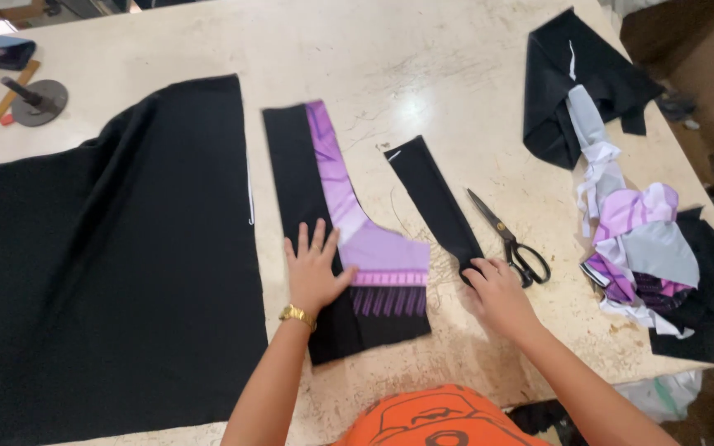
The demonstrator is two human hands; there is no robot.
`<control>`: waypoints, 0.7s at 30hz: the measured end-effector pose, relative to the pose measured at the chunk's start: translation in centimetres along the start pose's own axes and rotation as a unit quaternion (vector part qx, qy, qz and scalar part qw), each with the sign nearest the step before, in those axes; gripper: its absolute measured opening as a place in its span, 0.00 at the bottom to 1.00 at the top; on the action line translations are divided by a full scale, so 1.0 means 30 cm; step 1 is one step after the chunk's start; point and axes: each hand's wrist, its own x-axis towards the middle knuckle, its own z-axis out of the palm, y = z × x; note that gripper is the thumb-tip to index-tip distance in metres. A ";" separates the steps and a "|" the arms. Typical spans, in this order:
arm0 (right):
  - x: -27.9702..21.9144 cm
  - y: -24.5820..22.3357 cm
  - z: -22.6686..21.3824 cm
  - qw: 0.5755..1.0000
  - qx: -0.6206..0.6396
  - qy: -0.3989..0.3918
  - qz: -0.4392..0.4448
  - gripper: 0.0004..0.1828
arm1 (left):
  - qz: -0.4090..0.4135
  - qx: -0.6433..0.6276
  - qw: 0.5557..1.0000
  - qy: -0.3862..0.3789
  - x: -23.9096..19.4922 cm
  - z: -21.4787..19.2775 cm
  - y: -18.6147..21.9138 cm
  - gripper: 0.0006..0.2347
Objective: Cutting fabric along a printed pattern using scissors, folding the pieces, and tying them into a bundle
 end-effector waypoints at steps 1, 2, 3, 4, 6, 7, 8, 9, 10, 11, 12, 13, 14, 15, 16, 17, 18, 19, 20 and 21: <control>-0.054 -0.001 0.003 1.000 -0.002 -0.010 0.019 0.18 | -0.010 0.008 1.000 0.022 0.021 0.010 -0.009 0.33; -0.077 0.000 -0.001 1.000 -0.002 -0.012 0.024 0.18 | -0.005 0.006 1.000 0.019 0.034 0.023 -0.014 0.33; -0.101 0.001 -0.006 0.999 0.023 0.001 0.046 0.22 | -0.019 0.016 0.999 0.028 0.046 0.036 -0.019 0.34; -0.124 0.001 -0.011 0.996 0.048 0.016 0.067 0.26 | -0.033 0.027 0.998 0.038 0.060 0.048 -0.024 0.34; -0.156 0.060 0.001 0.993 0.040 0.076 0.083 0.25 | -0.034 0.023 0.999 0.035 0.053 0.048 -0.014 0.34; -0.169 0.086 0.005 0.986 0.031 0.136 0.094 0.24 | -0.040 0.021 0.998 0.033 0.049 0.044 -0.013 0.34; -0.175 0.117 0.015 0.985 0.032 0.141 0.094 0.24 | -0.040 0.023 0.998 0.037 0.043 0.041 0.000 0.34; -0.181 0.145 0.023 0.980 0.026 0.142 0.138 0.23 | -0.041 0.022 0.998 0.037 0.036 0.035 0.011 0.35; -0.183 0.173 0.031 0.973 0.022 0.143 0.181 0.23 | -0.043 0.021 0.998 0.038 0.027 0.028 0.020 0.35; -0.188 0.189 0.058 0.973 0.023 0.147 0.179 0.23 | -0.044 0.024 0.998 0.042 0.022 0.022 0.043 0.35; -0.185 0.215 0.083 0.973 -0.001 0.120 0.195 0.23 | -0.044 0.014 0.997 0.056 0.025 0.018 0.070 0.34; -0.180 0.241 0.108 0.973 -0.025 0.092 0.212 0.23 | -0.044 0.003 0.997 0.069 0.028 0.015 0.095 0.33; -0.174 0.245 0.107 0.973 -0.026 0.094 0.208 0.23 | -0.047 0.004 0.996 0.072 0.038 0.016 0.133 0.33; -0.167 0.249 0.107 0.972 -0.035 0.071 0.220 0.23 | -0.025 -0.014 0.997 0.071 0.049 0.018 0.170 0.31; -0.164 0.256 0.105 0.970 -0.045 0.047 0.232 0.22 | -0.003 -0.033 0.997 0.069 0.059 0.022 0.210 0.29; -0.149 0.249 0.082 0.971 -0.046 0.048 0.229 0.22 | -0.006 -0.034 0.997 0.071 0.077 0.034 0.247 0.29; -0.135 0.240 0.060 0.970 -0.047 0.038 0.235 0.24 | 0.008 -0.055 0.996 0.067 0.093 0.046 0.285 0.25; -0.122 0.233 0.038 0.969 -0.048 0.027 0.241 0.26 | 0.021 -0.075 0.995 0.062 0.110 0.059 0.323 0.22; -0.112 0.231 0.027 0.969 -0.049 0.028 0.239 0.26 | 0.019 -0.076 0.995 0.064 0.124 0.091 0.364 0.22; -0.102 0.230 0.015 0.971 -0.010 0.019 0.240 0.26 | 0.025 -0.120 0.992 0.043 0.140 0.123 0.406 0.18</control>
